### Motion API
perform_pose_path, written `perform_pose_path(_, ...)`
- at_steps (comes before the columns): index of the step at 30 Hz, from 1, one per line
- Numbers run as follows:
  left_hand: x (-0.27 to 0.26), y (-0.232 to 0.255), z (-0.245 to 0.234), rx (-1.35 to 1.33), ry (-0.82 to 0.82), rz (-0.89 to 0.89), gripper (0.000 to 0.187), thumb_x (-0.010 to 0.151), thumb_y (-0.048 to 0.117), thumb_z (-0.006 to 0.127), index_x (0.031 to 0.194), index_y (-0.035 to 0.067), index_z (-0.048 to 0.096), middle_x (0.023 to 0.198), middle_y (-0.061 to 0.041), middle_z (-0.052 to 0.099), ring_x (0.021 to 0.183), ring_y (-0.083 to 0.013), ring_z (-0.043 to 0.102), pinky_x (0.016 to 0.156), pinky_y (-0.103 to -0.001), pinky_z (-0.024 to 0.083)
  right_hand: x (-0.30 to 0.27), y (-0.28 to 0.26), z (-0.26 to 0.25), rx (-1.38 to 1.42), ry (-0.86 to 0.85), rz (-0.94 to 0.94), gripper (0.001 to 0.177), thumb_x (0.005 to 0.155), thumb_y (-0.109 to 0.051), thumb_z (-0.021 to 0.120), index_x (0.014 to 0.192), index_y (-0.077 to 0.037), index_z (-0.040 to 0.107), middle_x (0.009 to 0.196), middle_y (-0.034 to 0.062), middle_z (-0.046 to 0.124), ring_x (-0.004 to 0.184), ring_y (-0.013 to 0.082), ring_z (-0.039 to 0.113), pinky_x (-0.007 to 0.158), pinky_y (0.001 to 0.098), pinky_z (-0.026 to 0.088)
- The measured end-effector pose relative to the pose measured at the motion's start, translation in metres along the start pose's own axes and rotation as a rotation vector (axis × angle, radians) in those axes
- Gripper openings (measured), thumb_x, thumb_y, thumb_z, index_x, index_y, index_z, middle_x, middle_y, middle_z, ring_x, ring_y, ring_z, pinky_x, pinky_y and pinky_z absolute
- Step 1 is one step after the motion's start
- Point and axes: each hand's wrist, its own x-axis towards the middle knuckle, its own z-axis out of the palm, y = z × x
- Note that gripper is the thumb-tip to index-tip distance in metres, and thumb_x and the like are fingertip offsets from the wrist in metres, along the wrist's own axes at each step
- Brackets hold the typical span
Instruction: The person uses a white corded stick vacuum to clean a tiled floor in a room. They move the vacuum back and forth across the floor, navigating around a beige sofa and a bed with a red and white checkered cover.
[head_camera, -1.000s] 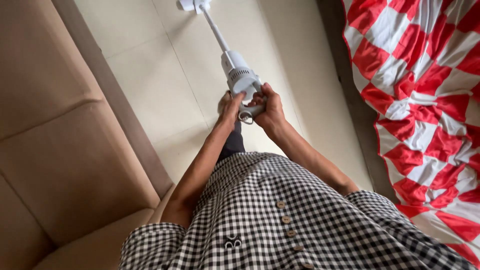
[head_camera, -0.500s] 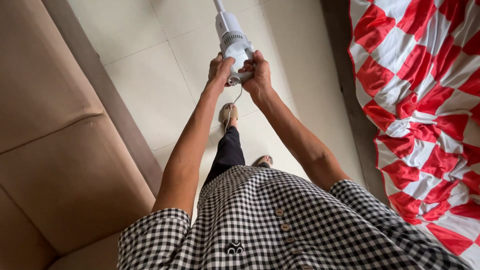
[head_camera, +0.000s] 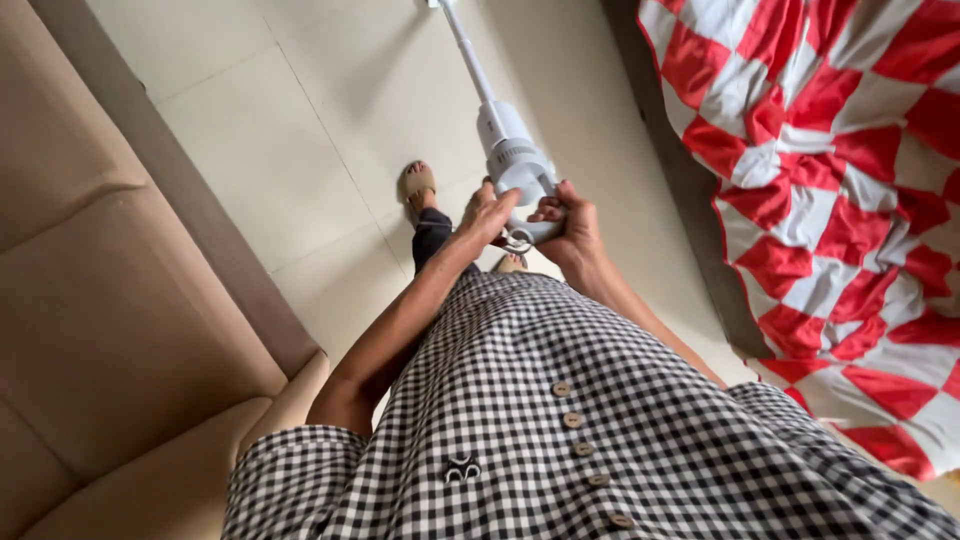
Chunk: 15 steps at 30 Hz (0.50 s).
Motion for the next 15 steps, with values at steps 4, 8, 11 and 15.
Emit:
perform_pose_path(4,-0.095,0.021,0.058,-0.085,-0.136,-0.025,0.1,0.089,0.052,0.067,0.159,-0.003,0.02,0.145,-0.037,0.043,0.112,-0.0467,0.065,0.07,-0.05,0.069,-0.087,-0.038,-0.038,0.04,0.047,-0.006,0.011,0.098,-0.013,0.064,0.099,-0.01,0.054,0.078,-0.0004,0.046,0.057,0.0077,0.043,0.063,0.0328,0.045)
perform_pose_path(8,-0.14,0.032,0.09,-0.227,-0.188,-0.02,0.11,0.085,0.055,0.072,0.16,-0.005,0.018,0.148,-0.036,0.033,0.114,-0.0426,0.06,0.082,-0.048,0.063,-0.154,-0.063,-0.043,0.084,0.03,-0.015,0.015,0.097,-0.008,0.067,0.1,-0.012,0.054,0.078,-0.0029,0.043,0.059,0.0073,0.045,0.068,0.0328,0.047)
perform_pose_path(11,-0.134,0.04,0.098,-0.347,-0.205,-0.029,0.115,0.084,0.054,0.076,0.161,-0.004,0.014,0.125,-0.03,0.041,0.087,-0.0278,0.059,0.065,-0.038,0.062,-0.167,-0.073,-0.031,0.085,-0.018,-0.041,0.017,0.098,-0.006,0.067,0.098,-0.012,0.052,0.077,-0.0039,0.043,0.059,0.0058,0.045,0.071,0.031,0.048)
perform_pose_path(15,-0.091,0.051,0.097,-0.426,-0.178,-0.004,0.115,0.084,0.054,0.078,0.162,0.0,0.013,0.111,-0.028,0.054,0.082,-0.0281,0.062,0.062,-0.042,0.061,-0.133,-0.087,-0.007,0.043,-0.085,-0.082,0.017,0.101,-0.006,0.063,0.101,-0.012,0.047,0.083,-0.0016,0.05,0.06,0.002,0.051,0.072,0.0281,0.051)
